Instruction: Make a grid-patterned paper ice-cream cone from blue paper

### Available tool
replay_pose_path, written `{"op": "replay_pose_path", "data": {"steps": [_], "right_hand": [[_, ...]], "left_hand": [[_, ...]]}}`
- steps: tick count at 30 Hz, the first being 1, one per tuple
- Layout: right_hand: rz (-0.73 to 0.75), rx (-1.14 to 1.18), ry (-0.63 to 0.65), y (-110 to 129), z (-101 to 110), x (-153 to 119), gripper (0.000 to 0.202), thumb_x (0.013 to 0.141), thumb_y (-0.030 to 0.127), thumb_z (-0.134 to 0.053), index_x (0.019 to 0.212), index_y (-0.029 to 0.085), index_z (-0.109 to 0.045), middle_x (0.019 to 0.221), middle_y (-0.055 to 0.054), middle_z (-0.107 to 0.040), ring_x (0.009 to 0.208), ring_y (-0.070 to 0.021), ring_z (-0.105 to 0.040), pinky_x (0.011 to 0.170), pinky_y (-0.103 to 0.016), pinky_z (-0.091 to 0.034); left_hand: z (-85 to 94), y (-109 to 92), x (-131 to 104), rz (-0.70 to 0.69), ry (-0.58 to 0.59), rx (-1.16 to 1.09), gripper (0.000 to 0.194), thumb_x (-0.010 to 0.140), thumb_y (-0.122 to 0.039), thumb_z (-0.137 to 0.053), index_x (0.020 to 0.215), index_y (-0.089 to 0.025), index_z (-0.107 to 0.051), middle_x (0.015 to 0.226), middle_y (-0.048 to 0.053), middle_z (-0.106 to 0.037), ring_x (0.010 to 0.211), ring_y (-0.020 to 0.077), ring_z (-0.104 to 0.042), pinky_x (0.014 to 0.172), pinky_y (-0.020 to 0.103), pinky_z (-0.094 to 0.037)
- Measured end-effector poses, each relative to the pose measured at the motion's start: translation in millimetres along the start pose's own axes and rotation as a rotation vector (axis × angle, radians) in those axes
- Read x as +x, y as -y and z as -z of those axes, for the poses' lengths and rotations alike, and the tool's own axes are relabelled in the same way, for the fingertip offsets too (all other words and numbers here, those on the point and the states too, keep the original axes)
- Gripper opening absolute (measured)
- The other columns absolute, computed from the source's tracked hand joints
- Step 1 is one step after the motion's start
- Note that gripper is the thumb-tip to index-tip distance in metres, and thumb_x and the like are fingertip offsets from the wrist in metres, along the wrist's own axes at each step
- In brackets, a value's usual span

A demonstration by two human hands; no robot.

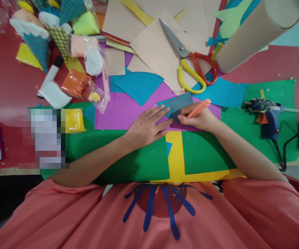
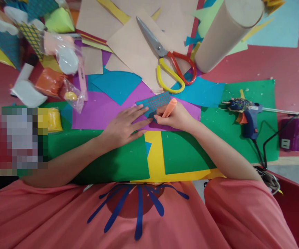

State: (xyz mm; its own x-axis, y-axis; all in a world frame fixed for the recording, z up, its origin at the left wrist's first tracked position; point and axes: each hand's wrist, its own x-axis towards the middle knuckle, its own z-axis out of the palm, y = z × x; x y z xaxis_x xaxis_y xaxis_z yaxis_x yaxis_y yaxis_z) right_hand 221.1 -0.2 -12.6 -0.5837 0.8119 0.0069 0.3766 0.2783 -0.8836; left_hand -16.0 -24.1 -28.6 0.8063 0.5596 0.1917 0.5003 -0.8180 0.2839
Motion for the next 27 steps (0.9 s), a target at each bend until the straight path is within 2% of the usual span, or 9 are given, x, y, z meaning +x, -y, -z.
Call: {"op": "replay_pose_path", "data": {"steps": [3, 8, 14, 16, 18, 22, 24, 27], "right_hand": [[-0.026, 0.043, -0.048, 2.0, -0.6, 1.7, 0.046, 0.089, 0.046, -0.058, 0.054, 0.018, -0.049, 0.053, 0.002, -0.053, 0.051, -0.008, -0.044, 0.049, -0.024, -0.034], [-0.102, 0.137, -0.239, 2.5, 0.6, 3.1, 0.044, 0.084, 0.058, -0.061, 0.065, 0.018, -0.059, 0.064, -0.001, -0.061, 0.055, -0.0099, -0.051, 0.049, -0.024, -0.039], [-0.151, 0.332, -0.473, -4.6, 3.0, 1.7, 0.053, 0.082, 0.071, -0.053, 0.071, 0.019, -0.06, 0.056, 0.003, -0.054, 0.043, -0.0065, -0.046, 0.039, -0.021, -0.035], [-0.146, 0.344, -0.511, -5.0, 3.0, 1.3, 0.054, 0.082, 0.071, -0.052, 0.07, 0.019, -0.06, 0.051, 0.004, -0.05, 0.04, -0.0059, -0.043, 0.038, -0.021, -0.033], [-0.133, 0.341, -0.502, -3.5, 2.9, 0.5, 0.048, 0.081, 0.066, -0.059, 0.07, 0.019, -0.061, 0.052, 0.005, -0.051, 0.04, -0.0052, -0.043, 0.039, -0.021, -0.033], [-0.102, 0.327, -0.438, 0.9, 2.6, -2.8, 0.035, 0.081, 0.053, -0.069, 0.08, 0.018, -0.067, 0.065, 0.002, -0.061, 0.048, -0.0061, -0.052, 0.045, -0.021, -0.039], [-0.085, 0.292, -0.394, 2.3, 2.4, -4.1, 0.031, 0.083, 0.048, -0.067, 0.086, 0.018, -0.068, 0.07, 0.001, -0.063, 0.053, -0.007, -0.054, 0.049, -0.022, -0.042], [-0.077, 0.217, -0.323, 3.9, 2.0, -3.3, 0.026, 0.089, 0.041, -0.061, 0.084, 0.017, -0.069, 0.07, 0.0, -0.064, 0.057, -0.0079, -0.054, 0.054, -0.022, -0.044]], "left_hand": [[0.4, -0.2, -0.1, 0.003, 0.007, -0.001, 0.038, 0.098, -0.035, -0.047, 0.133, -0.022, -0.057, 0.146, 0.014, -0.05, 0.138, 0.0305, -0.044, 0.11, 0.048, -0.041], [0.1, 0.0, -0.4, 0.017, 0.026, -0.008, 0.039, 0.097, -0.034, -0.051, 0.133, -0.024, -0.057, 0.148, 0.013, -0.048, 0.139, 0.0295, -0.043, 0.111, 0.049, -0.04], [0.4, 0.4, -0.2, 0.01, 0.023, -0.031, 0.038, 0.096, -0.033, -0.052, 0.132, -0.023, -0.058, 0.147, 0.012, -0.049, 0.139, 0.0299, -0.043, 0.112, 0.051, -0.039], [1.9, 0.1, 0.3, -0.018, 0.032, -0.032, 0.038, 0.096, -0.034, -0.053, 0.132, -0.023, -0.058, 0.146, 0.012, -0.05, 0.138, 0.0299, -0.044, 0.113, 0.051, -0.038], [3.7, -0.5, 1.1, -0.067, 0.056, -0.028, 0.039, 0.095, -0.034, -0.054, 0.132, -0.024, -0.058, 0.146, 0.011, -0.051, 0.137, 0.0298, -0.046, 0.113, 0.051, -0.038], [6.0, -1.8, 2.5, -0.164, 0.114, -0.052, 0.043, 0.094, -0.033, -0.057, 0.135, -0.024, -0.055, 0.146, 0.012, -0.05, 0.136, 0.0293, -0.047, 0.112, 0.048, -0.04], [5.9, -1.9, 2.7, -0.176, 0.129, -0.063, 0.044, 0.094, -0.034, -0.057, 0.136, -0.023, -0.054, 0.147, 0.013, -0.049, 0.137, 0.0285, -0.046, 0.112, 0.048, -0.039], [5.0, -2.0, 2.5, -0.185, 0.122, -0.051, 0.045, 0.094, -0.036, -0.057, 0.137, -0.023, -0.054, 0.147, 0.013, -0.049, 0.138, 0.0277, -0.046, 0.114, 0.048, -0.037]]}}
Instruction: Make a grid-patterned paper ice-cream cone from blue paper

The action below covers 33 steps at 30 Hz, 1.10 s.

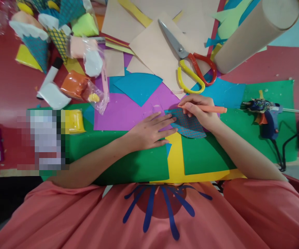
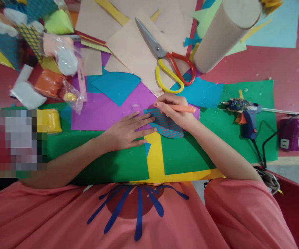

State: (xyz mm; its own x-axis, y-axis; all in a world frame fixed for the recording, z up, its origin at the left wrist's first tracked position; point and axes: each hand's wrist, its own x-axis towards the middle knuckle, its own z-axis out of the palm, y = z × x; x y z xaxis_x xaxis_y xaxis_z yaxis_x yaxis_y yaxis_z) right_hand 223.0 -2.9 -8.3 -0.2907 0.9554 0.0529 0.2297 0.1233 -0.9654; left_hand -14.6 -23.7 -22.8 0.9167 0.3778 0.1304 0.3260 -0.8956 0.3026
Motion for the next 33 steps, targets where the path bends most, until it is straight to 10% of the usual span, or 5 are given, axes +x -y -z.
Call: {"op": "replay_pose_path", "data": {"steps": [33], "right_hand": [[0.048, -0.174, 0.03, -6.3, -4.5, 5.1, 0.022, 0.084, 0.029, -0.058, 0.072, 0.015, -0.07, 0.069, -0.003, -0.07, 0.062, -0.0122, -0.062, 0.059, -0.025, -0.048]], "left_hand": [[-1.1, 2.1, 0.6, -0.019, -0.104, 0.075, 0.039, 0.099, -0.037, -0.046, 0.128, -0.015, -0.059, 0.135, 0.014, -0.061, 0.127, 0.0281, -0.056, 0.104, 0.045, -0.046]]}}
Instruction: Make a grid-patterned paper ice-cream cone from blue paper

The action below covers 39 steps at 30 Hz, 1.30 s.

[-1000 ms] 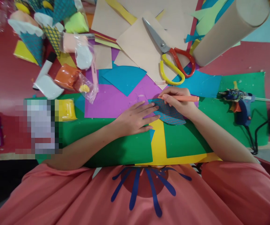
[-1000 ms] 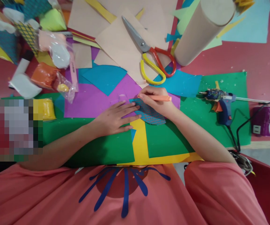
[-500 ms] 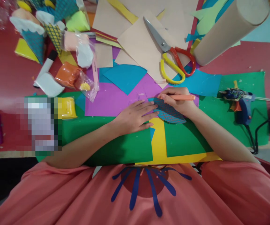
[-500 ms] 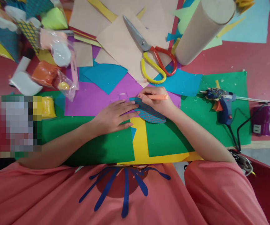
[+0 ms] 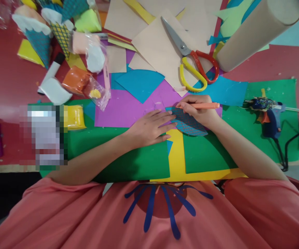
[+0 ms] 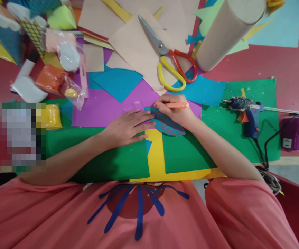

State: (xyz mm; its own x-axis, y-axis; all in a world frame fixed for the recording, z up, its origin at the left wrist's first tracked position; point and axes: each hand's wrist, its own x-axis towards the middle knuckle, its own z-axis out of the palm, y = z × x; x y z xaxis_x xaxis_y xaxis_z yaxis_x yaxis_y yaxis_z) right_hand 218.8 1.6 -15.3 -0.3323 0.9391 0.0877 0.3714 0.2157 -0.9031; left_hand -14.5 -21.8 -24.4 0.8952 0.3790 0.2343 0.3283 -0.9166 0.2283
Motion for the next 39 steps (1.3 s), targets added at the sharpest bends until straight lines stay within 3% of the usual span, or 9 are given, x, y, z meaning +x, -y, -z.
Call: {"op": "replay_pose_path", "data": {"steps": [10, 13, 17, 23, 27, 33, 39], "right_hand": [[-0.018, 0.068, 0.111, 5.5, 4.0, 0.9, 0.019, 0.079, 0.021, -0.059, 0.064, 0.016, -0.068, 0.063, -0.001, -0.069, 0.055, -0.0098, -0.059, 0.051, -0.022, -0.044], [-0.072, 0.144, 0.006, 4.8, 4.8, -2.0, 0.023, 0.084, 0.028, -0.059, 0.066, 0.016, -0.068, 0.057, 0.0, -0.064, 0.048, -0.008, -0.054, 0.047, -0.021, -0.042], [-0.054, 0.236, -0.193, 1.6, 3.4, -6.5, 0.023, 0.087, 0.041, -0.061, 0.084, 0.019, -0.069, 0.063, 0.003, -0.064, 0.047, -0.0064, -0.053, 0.046, -0.021, -0.042], [-0.023, 0.055, -0.048, 4.2, 1.2, -3.0, 0.023, 0.084, 0.034, -0.066, 0.068, 0.018, -0.066, 0.061, 0.001, -0.064, 0.053, -0.0081, -0.054, 0.052, -0.023, -0.043], [-0.043, 0.012, -0.035, 5.7, 1.7, -1.1, 0.023, 0.084, 0.033, -0.064, 0.068, 0.017, -0.067, 0.062, 0.0, -0.065, 0.053, -0.0088, -0.053, 0.051, -0.023, -0.041], [-0.04, -0.023, -0.017, 4.6, 1.8, -0.6, 0.021, 0.083, 0.031, -0.064, 0.068, 0.017, -0.066, 0.063, 0.0, -0.066, 0.055, -0.0091, -0.053, 0.051, -0.022, -0.039], [-0.02, -0.019, 0.033, 4.4, 3.0, -1.6, 0.023, 0.083, 0.028, -0.061, 0.064, 0.016, -0.064, 0.06, -0.001, -0.065, 0.053, -0.0092, -0.052, 0.048, -0.022, -0.035]], "left_hand": [[0.6, 0.5, -2.8, 0.036, -0.025, -0.047, 0.036, 0.098, -0.037, -0.05, 0.125, -0.017, -0.062, 0.132, 0.014, -0.061, 0.124, 0.0284, -0.057, 0.103, 0.044, -0.047], [0.8, 0.8, -4.0, 0.048, -0.012, -0.053, 0.036, 0.098, -0.036, -0.049, 0.127, -0.017, -0.061, 0.135, 0.014, -0.06, 0.127, 0.0276, -0.055, 0.105, 0.044, -0.046], [1.5, 2.8, -5.2, 0.099, -0.008, -0.05, 0.039, 0.099, -0.034, -0.047, 0.13, -0.014, -0.057, 0.138, 0.015, -0.056, 0.132, 0.0285, -0.051, 0.108, 0.044, -0.045], [0.2, 5.7, -6.3, 0.11, -0.024, -0.085, 0.039, 0.098, -0.034, -0.048, 0.131, -0.016, -0.057, 0.139, 0.015, -0.055, 0.131, 0.029, -0.051, 0.109, 0.047, -0.044], [0.3, 5.2, -5.7, 0.143, 0.018, -0.105, 0.038, 0.098, -0.033, -0.049, 0.132, -0.018, -0.057, 0.141, 0.014, -0.054, 0.134, 0.0278, -0.048, 0.112, 0.048, -0.041], [1.2, 5.1, -5.0, 0.097, -0.034, -0.079, 0.037, 0.098, -0.031, -0.049, 0.128, -0.012, -0.06, 0.138, 0.018, -0.056, 0.131, 0.0311, -0.052, 0.108, 0.049, -0.045], [-0.5, 6.1, -6.6, 0.133, 0.001, -0.09, 0.037, 0.097, -0.032, -0.051, 0.131, -0.018, -0.058, 0.141, 0.014, -0.054, 0.134, 0.0287, -0.049, 0.11, 0.048, -0.043]]}}
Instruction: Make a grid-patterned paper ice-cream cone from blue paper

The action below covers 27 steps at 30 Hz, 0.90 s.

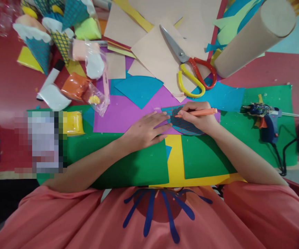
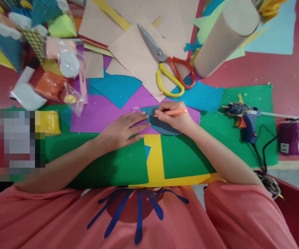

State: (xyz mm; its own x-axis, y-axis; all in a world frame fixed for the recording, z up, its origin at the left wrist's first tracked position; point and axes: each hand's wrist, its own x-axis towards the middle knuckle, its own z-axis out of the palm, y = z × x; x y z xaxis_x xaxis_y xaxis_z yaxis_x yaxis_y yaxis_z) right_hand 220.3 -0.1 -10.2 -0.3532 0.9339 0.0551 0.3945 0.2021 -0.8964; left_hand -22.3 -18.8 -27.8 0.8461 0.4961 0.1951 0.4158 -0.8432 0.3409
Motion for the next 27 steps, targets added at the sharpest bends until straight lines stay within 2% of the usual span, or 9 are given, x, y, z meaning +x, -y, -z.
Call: {"op": "replay_pose_path", "data": {"steps": [4, 9, 13, 15, 20, 27], "right_hand": [[-0.029, 0.029, 0.02, -0.2, -0.4, 0.4, 0.024, 0.08, 0.028, -0.062, 0.059, 0.016, -0.061, 0.057, 0.0, -0.063, 0.052, -0.0093, -0.051, 0.047, -0.022, -0.035], [-0.007, 0.085, 0.053, -0.7, 0.3, -1.3, 0.028, 0.08, 0.031, -0.064, 0.056, 0.017, -0.06, 0.055, 0.0, -0.062, 0.05, -0.0087, -0.051, 0.046, -0.023, -0.035], [0.017, 0.063, -0.133, 0.1, 2.0, -8.0, 0.032, 0.087, 0.042, -0.061, 0.065, 0.018, -0.064, 0.061, 0.0, -0.063, 0.055, -0.0097, -0.055, 0.05, -0.024, -0.04], [0.027, 0.048, -0.178, 0.9, 2.2, -10.0, 0.034, 0.089, 0.046, -0.059, 0.069, 0.018, -0.066, 0.063, 0.0, -0.064, 0.056, -0.0096, -0.056, 0.052, -0.024, -0.042], [-0.018, 0.054, -0.023, 1.8, 1.1, -6.1, 0.037, 0.087, 0.049, -0.061, 0.069, 0.017, -0.066, 0.062, 0.0, -0.064, 0.052, -0.0081, -0.054, 0.048, -0.022, -0.041], [-0.032, 0.026, -0.009, 0.1, -0.2, -2.4, 0.035, 0.086, 0.047, -0.062, 0.068, 0.017, -0.064, 0.058, 0.001, -0.06, 0.051, -0.0078, -0.05, 0.047, -0.023, -0.037]], "left_hand": [[0.9, -0.7, 0.6, -0.03, -0.034, 0.017, 0.035, 0.098, -0.032, -0.05, 0.127, -0.016, -0.06, 0.138, 0.015, -0.057, 0.13, 0.029, -0.053, 0.108, 0.047, -0.046], [2.1, -1.5, 1.1, -0.004, -0.005, 0.009, 0.035, 0.097, -0.031, -0.051, 0.128, -0.017, -0.059, 0.14, 0.014, -0.056, 0.132, 0.0281, -0.051, 0.109, 0.047, -0.045], [1.6, -1.0, 0.0, 0.028, 0.014, -0.005, 0.038, 0.097, -0.029, -0.051, 0.133, -0.019, -0.056, 0.144, 0.014, -0.052, 0.136, 0.028, -0.047, 0.112, 0.048, -0.041], [1.4, -0.2, -0.4, 0.056, 0.014, -0.014, 0.041, 0.097, -0.031, -0.051, 0.136, -0.02, -0.054, 0.146, 0.013, -0.05, 0.139, 0.0285, -0.043, 0.114, 0.05, -0.039], [2.2, 1.1, 0.0, 0.08, 0.009, -0.021, 0.041, 0.098, -0.033, -0.048, 0.135, -0.017, -0.054, 0.147, 0.015, -0.048, 0.139, 0.0296, -0.043, 0.114, 0.051, -0.038], [3.0, 0.2, 0.5, 0.086, 0.025, -0.027, 0.042, 0.098, -0.032, -0.048, 0.137, -0.018, -0.053, 0.148, 0.015, -0.047, 0.14, 0.0298, -0.041, 0.114, 0.051, -0.037]]}}
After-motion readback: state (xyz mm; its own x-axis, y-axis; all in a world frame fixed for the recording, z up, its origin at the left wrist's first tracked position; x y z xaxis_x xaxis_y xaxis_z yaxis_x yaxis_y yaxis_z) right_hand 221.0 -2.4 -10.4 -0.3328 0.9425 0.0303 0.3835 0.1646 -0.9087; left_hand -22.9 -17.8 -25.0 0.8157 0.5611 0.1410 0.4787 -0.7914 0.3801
